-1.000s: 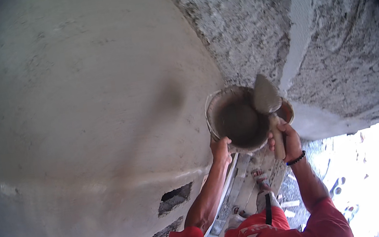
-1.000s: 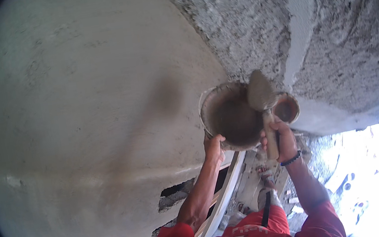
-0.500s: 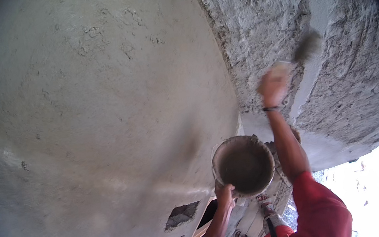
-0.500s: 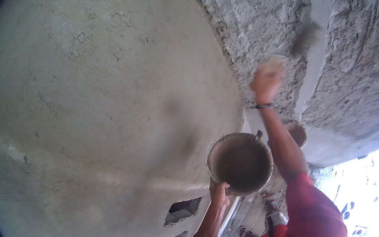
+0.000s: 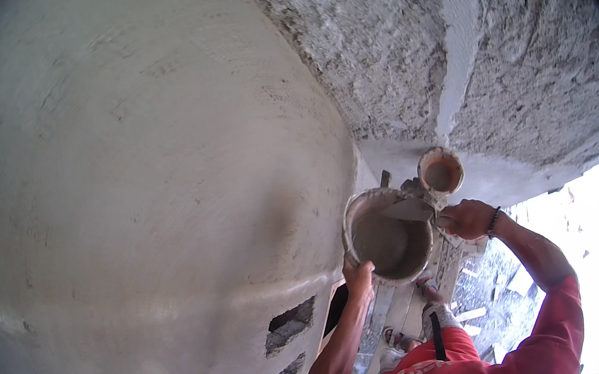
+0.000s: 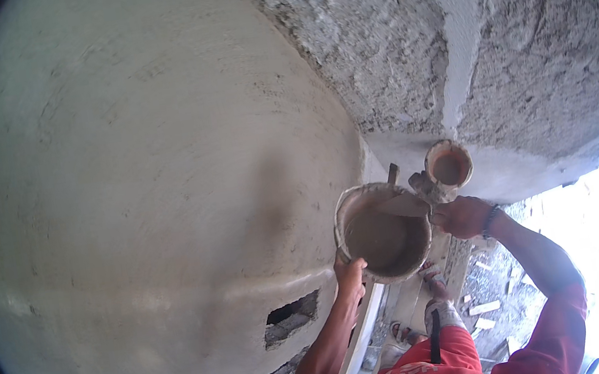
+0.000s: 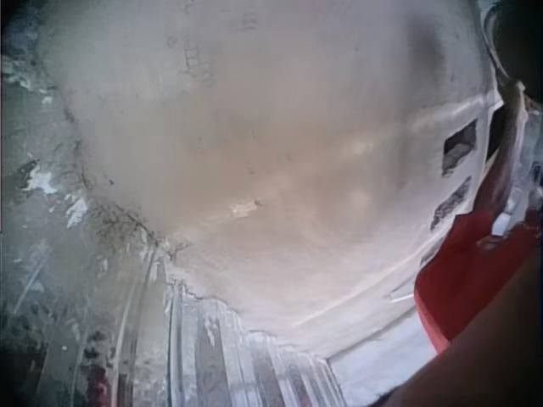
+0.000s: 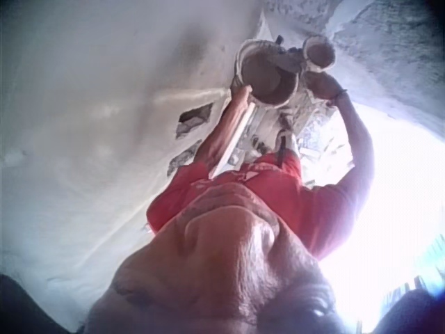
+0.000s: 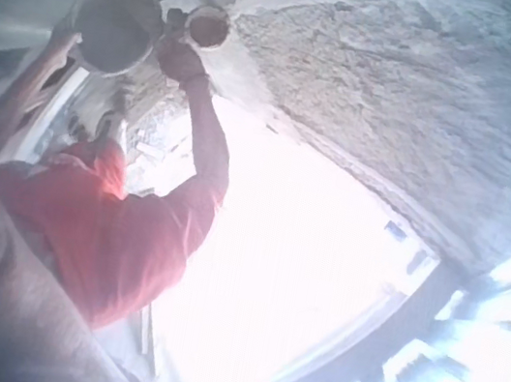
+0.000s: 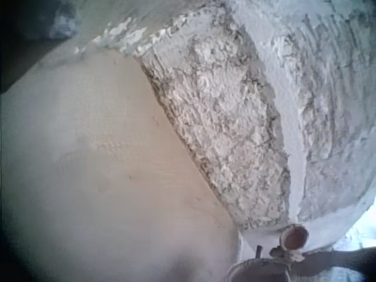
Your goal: The person smooths plaster on a wall using a long straight-edge tool, then scoops more plaster from a bucket with a trowel and applies it to the wall surface.
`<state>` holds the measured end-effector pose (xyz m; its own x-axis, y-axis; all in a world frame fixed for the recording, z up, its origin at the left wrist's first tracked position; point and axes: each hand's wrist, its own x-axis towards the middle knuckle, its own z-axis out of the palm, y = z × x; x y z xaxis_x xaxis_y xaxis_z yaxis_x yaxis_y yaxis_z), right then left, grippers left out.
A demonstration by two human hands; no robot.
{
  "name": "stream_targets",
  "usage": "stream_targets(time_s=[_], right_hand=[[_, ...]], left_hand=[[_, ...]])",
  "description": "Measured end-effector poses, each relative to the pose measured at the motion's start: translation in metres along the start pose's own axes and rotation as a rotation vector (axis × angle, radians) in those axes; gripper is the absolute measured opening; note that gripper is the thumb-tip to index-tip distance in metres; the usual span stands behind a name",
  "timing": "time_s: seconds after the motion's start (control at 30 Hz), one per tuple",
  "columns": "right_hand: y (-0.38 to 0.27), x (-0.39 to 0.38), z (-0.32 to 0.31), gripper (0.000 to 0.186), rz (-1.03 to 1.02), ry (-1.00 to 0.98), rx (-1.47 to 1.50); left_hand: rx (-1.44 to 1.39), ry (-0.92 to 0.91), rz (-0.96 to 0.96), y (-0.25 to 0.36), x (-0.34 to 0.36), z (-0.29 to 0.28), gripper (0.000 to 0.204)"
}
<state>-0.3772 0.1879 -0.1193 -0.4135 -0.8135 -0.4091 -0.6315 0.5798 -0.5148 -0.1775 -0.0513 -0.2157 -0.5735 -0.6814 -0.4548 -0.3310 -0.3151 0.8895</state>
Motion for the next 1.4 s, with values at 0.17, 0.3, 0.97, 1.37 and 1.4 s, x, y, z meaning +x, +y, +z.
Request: stream_targets(time_s=[0.17, 0.3, 0.97, 1.37, 1.4], right_hand=[[0.026, 0.053, 0.024, 0.025, 0.142, -0.028, -0.152], [0.081, 0.077, 0.045, 0.021, 0.027, -0.242, -0.255], [0.084, 0.029, 0.067, 0.025, 0.22, -0.033, 1.7], [0.039, 0.036, 0.039, 0.039, 0.191, 0.502, 2.011], [0.038, 0.041, 0.034, 0.042, 0.168, 0.595, 2.052]], left_hand=[[0.073, -0.094, 0.133, 0.001, 0.017, 0.054, 0.05], [0.127, -0.217, 0.086, 0.029, 0.012, 0.094, 0.052], [-0.065, -0.231, -0.033, 0.022, 0.073, 0.117, 0.056], [-0.197, -0.098, -0.059, 0.004, 0.103, 0.137, 0.063], [-0.224, -0.072, -0.072, 0.003, 0.104, 0.136, 0.062]])
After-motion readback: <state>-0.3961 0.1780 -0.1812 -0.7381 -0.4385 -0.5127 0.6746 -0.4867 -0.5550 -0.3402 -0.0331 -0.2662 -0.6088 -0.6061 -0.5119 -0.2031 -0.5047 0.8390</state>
